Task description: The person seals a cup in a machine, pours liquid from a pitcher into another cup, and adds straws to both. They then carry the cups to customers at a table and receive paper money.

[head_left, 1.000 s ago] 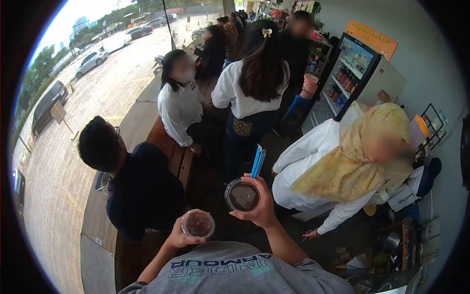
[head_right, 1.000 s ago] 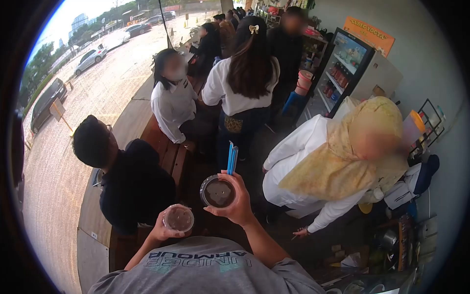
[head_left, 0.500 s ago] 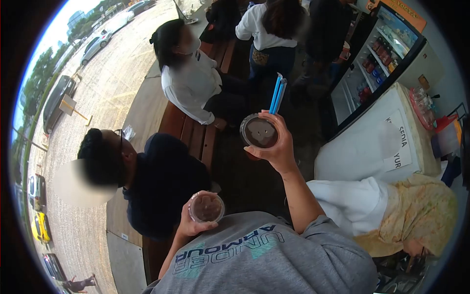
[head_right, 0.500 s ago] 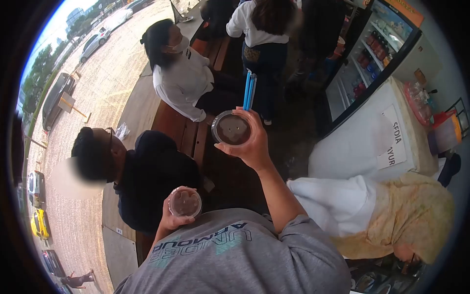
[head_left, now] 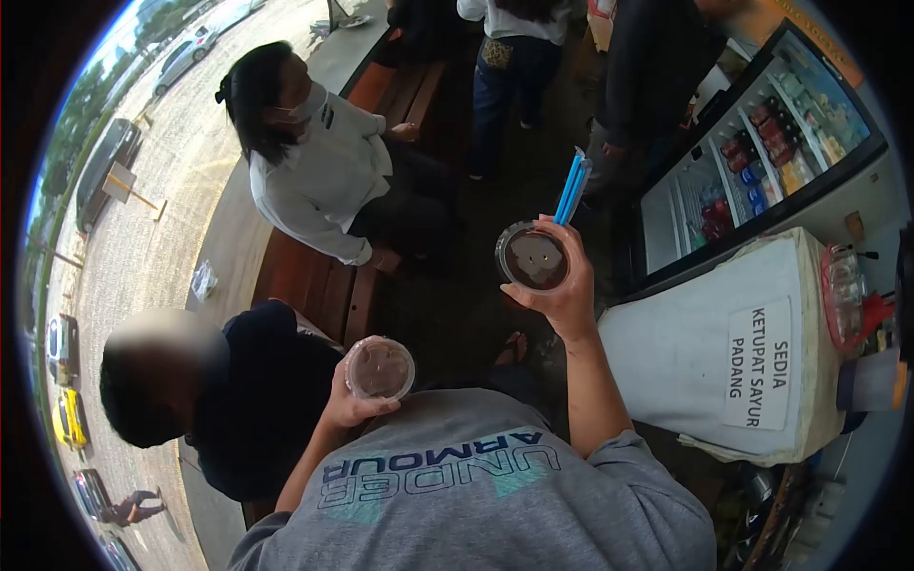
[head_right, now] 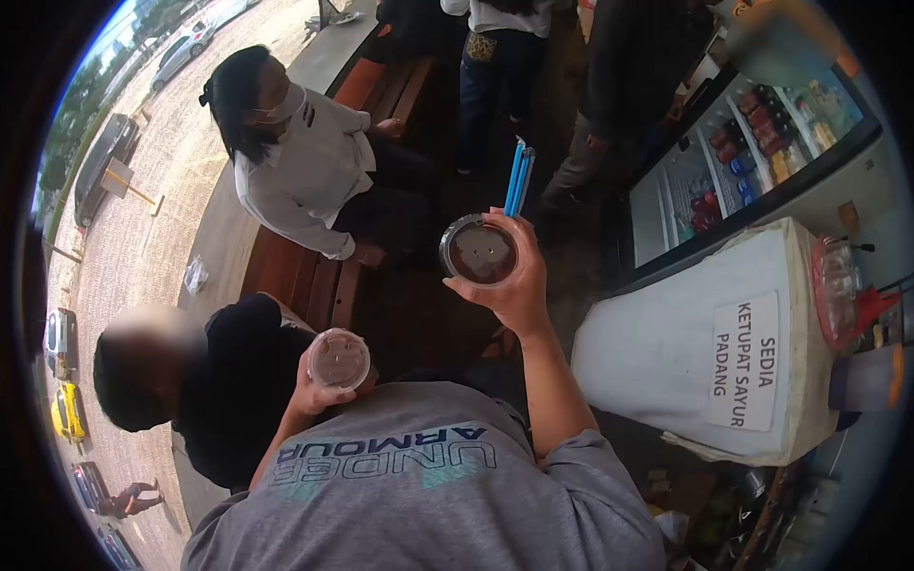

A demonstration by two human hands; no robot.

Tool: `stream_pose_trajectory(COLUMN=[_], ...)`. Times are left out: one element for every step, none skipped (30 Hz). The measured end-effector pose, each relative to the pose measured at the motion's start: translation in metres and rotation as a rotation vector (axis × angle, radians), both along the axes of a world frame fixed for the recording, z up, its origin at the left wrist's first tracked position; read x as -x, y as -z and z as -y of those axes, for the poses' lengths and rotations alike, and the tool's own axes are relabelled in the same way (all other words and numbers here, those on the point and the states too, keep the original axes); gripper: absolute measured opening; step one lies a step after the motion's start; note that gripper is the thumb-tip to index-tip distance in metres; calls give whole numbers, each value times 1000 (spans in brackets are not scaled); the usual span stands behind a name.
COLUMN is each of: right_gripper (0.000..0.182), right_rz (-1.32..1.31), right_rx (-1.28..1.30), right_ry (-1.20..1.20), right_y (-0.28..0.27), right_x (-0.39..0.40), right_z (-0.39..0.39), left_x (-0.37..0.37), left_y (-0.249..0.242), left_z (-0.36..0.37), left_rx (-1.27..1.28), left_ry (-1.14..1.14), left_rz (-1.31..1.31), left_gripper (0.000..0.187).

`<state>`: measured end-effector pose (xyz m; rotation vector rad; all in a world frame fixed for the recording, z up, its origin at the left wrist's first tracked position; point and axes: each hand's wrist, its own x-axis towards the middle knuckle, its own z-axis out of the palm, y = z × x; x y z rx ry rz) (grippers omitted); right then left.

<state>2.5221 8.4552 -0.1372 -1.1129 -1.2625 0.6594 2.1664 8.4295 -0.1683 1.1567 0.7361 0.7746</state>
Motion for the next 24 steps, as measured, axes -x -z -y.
stream_pose_trajectory(right_gripper=[86, 89, 89, 88, 88, 88, 89, 90, 90, 90, 90, 89, 89, 89, 89, 88, 88, 88, 88, 86, 86, 85, 84, 82], right_rz=[38, 74, 74, 16, -41, -40, -29, -15, -10, 2, 11, -2, -5, -18, -31, -30, -33, -70, -105, -108, -105, -136, -167, -128], right_rx=[-19, -38, -26, -27, -24, -12, 4, 16, 23, 1, -25, -26, -24, -38, -54, -56, -64, -61, -63, -64, -77, -85, -89, -105], right_ry=[-19, -38, -47, -93, -133, -133, -139, -147, -153, -162, -173, -176, -182, -181, -178, -165, -165, -171, -180, -194, -190, -216, -245, -243], right_y=[1, 1, 1, 1, 0, -1, -2, -4, -5, -5, -6, -6, -7, -8, -10, -12, -18, -21, -25, -30, -34, -38, -41, -39], right_x=[-21, -42, -60, -76, -91, -103, -115, -126, -135, -143, -147, -151, -154, -155, -155, -154, -154, -152, -152, -153, -154, -155, -157, -161], right_z=[-13, -29, -44, -59, -76, -91, -108, -127, -147, -167, -186, -207, -229, -252, -276, -300, -323, -348, -372, -395, -419, -442, -464, -487], left_x=[-21, -42, -62, -82, -100, -113, -123, -133, -142, -149, -157, -164, -168, -167, -174, -176, -181, -183, -190, -197, -203, -206, -211, -217], left_y=[4, 4, 1, -1, -1, 8, 13, 17, 20, 19, 18, 18, 18, 27, 22, 23, 22, 22, 21, 17, 16, 20, 18, 14], left_z=[-16, -31, -43, -54, -68, -78, -87, -97, -109, -120, -126, -136, -145, -153, -164, -176, -188, -203, -219, -236, -256, -274, -292, -310], left_rx=[5, 56, 67, 61, 59, 26, 42, 31, 15, 30, 31, 48, 63, 29, 53, 45, 34, 44, 33, 17, -1, -6, -12, 12], left_ry=[-13, 1, -8, -36, -58, -109, -112, -139, -168, -160, -170, -191, -211, -224, -237, -228, -216, -212, -211, -228, -242, -255, -252, -264], left_rz=[30, 61, 61, 42, 23, 22, 24, 3, -17, -25, -24, -28, -32, -85, -96, -110, -121, -136, -134, -133, -133, -125, -125, -116], left_gripper=[85, 84, 84, 84, 84, 88, 88, 90, 91, 94, 94, 95, 96, 98, 99, 99, 98, 95, 95, 94, 92, 90, 90, 89])
